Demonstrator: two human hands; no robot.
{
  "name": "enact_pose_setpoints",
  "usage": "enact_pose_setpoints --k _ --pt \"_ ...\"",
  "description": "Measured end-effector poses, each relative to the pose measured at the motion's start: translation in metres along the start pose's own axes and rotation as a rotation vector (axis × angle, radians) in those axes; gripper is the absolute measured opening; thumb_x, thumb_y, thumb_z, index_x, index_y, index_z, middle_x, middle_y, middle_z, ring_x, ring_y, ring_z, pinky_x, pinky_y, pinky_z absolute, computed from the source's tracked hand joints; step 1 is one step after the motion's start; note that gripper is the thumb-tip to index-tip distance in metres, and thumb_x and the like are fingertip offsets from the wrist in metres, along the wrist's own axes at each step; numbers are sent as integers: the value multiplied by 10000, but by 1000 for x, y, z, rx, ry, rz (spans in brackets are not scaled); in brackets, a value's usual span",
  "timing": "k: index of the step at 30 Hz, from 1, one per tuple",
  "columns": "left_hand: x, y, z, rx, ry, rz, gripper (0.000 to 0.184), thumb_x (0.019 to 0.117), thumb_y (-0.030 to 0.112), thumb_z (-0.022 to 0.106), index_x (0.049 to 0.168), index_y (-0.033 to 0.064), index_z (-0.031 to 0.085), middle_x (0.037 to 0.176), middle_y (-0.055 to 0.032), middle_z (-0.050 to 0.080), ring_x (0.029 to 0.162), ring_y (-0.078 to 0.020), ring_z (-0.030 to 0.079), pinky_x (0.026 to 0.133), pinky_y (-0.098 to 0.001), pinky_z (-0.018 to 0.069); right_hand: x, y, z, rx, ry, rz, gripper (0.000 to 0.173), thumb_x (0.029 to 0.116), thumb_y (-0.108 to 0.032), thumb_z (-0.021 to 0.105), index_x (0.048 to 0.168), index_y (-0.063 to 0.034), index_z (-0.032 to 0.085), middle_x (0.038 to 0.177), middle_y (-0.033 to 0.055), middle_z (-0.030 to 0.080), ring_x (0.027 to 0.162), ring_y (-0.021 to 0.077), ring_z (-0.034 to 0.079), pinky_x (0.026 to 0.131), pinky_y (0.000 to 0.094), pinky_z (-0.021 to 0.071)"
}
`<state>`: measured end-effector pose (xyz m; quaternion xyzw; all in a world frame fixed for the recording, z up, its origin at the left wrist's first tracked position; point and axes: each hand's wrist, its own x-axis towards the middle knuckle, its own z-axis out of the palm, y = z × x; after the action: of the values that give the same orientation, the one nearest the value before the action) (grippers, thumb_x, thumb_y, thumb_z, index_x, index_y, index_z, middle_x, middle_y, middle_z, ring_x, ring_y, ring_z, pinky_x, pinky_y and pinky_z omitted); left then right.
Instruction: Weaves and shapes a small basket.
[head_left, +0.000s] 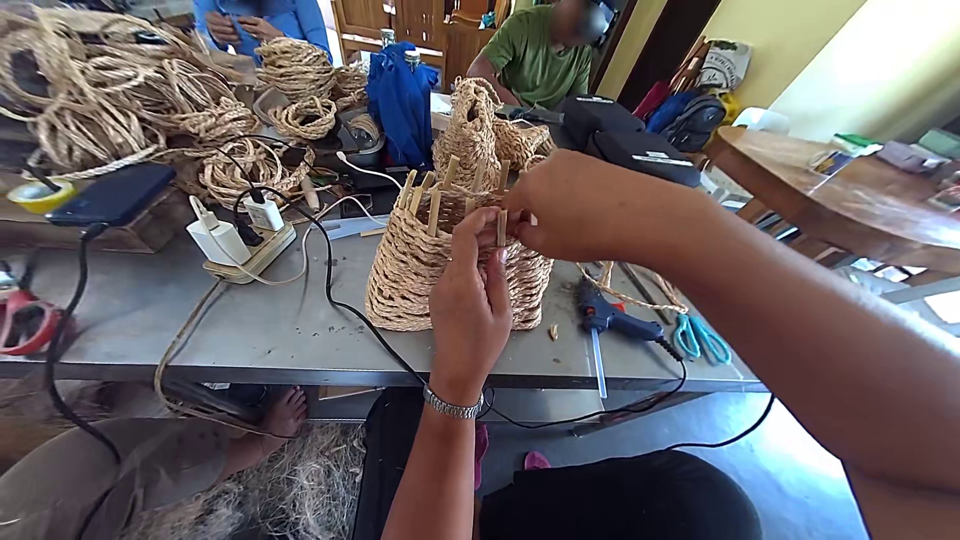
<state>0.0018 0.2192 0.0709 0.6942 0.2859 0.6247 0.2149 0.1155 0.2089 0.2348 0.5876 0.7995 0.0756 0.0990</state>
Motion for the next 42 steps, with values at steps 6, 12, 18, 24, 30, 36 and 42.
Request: enact_pose_setpoints --k 6,12,18,24,30,36,42 --pt "-1 -1 2 13 12 -13 408 1047 125 528 1453 124 481 1187 -32 680 852 -106 691 659 -307 598 -13 18 21 28 156 -144 141 955 -216 689 1000 -112 772 1106 95 699 1138 331 610 929 575 475" --pt "-1 0 6 55 6 -11 442 1050 143 505 1490 136 461 1134 -39 683 736 -117 656 585 -323 566 -17 18 27 -66 251 -209 98 940 -169 709 996 -105 758 1130 108 663 1178 345 576 942 562 456" --pt "-2 0 7 -44 -31 -40 501 1034 154 544 1523 179 436 1202 -33 665 602 -85 588 500 -271 520 -21 21 35 -67 349 -245 91 946 -157 680 970 -104 750 1123 106 653 1188 336 570 958 547 446" --pt "-2 2 7 -73 -27 -37 484 1028 165 576 1496 162 454 1205 -40 658 548 -77 554 469 -261 505 -25 22 43 -3 420 -236 91 938 -170 700 940 -90 743 1126 112 660 1176 345 579 943 554 460" --pt "-4 4 10 6 -1 -32 479 1016 161 595 1476 140 466 1254 -31 655 546 -70 549 480 -266 501 -28 18 48 15 451 -226 80 938 -153 696 963 -100 751 1111 105 665 1160 352 587 935 556 473" --pt "0 18 6 44 -1 -58 432 1021 133 578 1431 31 490 1136 -112 677 644 -116 605 590 -282 532 -28 19 48 9 457 -236 86 929 -155 698 940 -82 743 1115 114 664 1159 355 590 925 555 483" --pt "0 8 14 48 15 -43 421 1031 137 569 1430 86 447 1142 -50 666 815 -134 676 643 -337 588 -25 21 50 -5 412 -227 112 959 -160 669 969 -69 733 1145 116 647 1190 341 568 993 533 462"
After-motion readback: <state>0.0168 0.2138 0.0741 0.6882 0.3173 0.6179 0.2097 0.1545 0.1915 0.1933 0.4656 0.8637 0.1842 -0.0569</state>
